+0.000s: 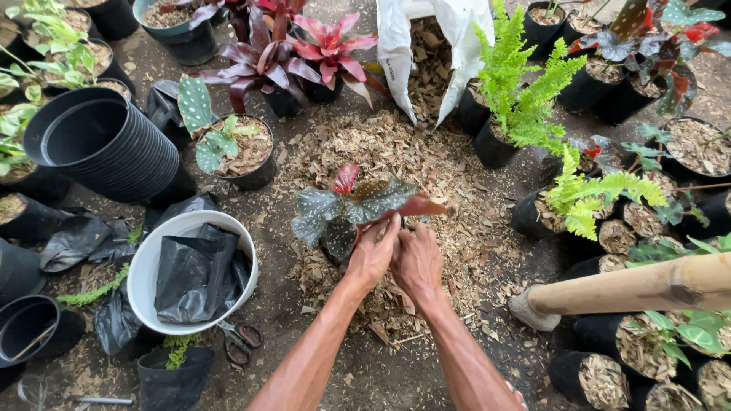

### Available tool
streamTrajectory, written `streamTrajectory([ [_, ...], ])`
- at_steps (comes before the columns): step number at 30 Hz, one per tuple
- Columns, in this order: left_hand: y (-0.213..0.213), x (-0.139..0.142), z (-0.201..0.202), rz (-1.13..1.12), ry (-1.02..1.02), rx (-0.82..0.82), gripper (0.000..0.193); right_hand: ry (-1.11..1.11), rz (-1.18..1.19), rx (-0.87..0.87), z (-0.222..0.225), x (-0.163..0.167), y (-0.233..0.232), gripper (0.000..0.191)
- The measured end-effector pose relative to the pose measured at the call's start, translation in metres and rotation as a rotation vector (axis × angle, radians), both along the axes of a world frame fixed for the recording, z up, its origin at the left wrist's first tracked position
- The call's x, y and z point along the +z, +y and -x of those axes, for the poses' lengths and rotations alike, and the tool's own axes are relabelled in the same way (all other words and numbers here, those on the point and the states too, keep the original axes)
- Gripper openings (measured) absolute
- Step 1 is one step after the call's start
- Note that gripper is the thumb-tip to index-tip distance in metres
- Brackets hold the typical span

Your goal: The person tops up the pot of a spotted begonia plant with wood chip mulch, grabbing handfuls of chips from a pile on the ground, spreading them around the base of the plant, and pressing the material down with both hands. They rotate the pot and repeat the filling and firming until the pot is topped up.

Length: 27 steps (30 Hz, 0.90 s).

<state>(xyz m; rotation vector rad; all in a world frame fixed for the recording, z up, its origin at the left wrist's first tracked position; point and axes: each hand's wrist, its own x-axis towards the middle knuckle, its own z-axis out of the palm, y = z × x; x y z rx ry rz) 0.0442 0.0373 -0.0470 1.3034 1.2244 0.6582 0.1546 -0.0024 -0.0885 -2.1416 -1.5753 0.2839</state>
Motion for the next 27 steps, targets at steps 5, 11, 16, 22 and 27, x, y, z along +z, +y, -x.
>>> streamTrajectory([
  [5,0.002,-0.001,0.001,0.062,0.034,-0.019,0.073,0.012,-0.035,0.126,-0.013,0.007,0.026,0.027],
  [11,-0.011,0.013,0.001,0.133,0.102,-0.058,0.081,0.291,-0.004,-0.032,-0.010,0.019,0.004,0.041],
  [16,-0.029,0.021,-0.002,0.221,0.329,-0.242,0.068,0.398,-0.322,0.112,0.026,-0.015,-0.030,0.072],
  [22,-0.063,-0.006,0.000,-0.702,0.333,-0.194,0.048,0.939,-0.036,-0.128,-0.014,-0.022,0.001,0.041],
  [27,-0.084,-0.039,0.010,-0.985,0.574,-0.115,0.078,0.693,0.055,-0.039,-0.049,-0.004,0.038,0.042],
])
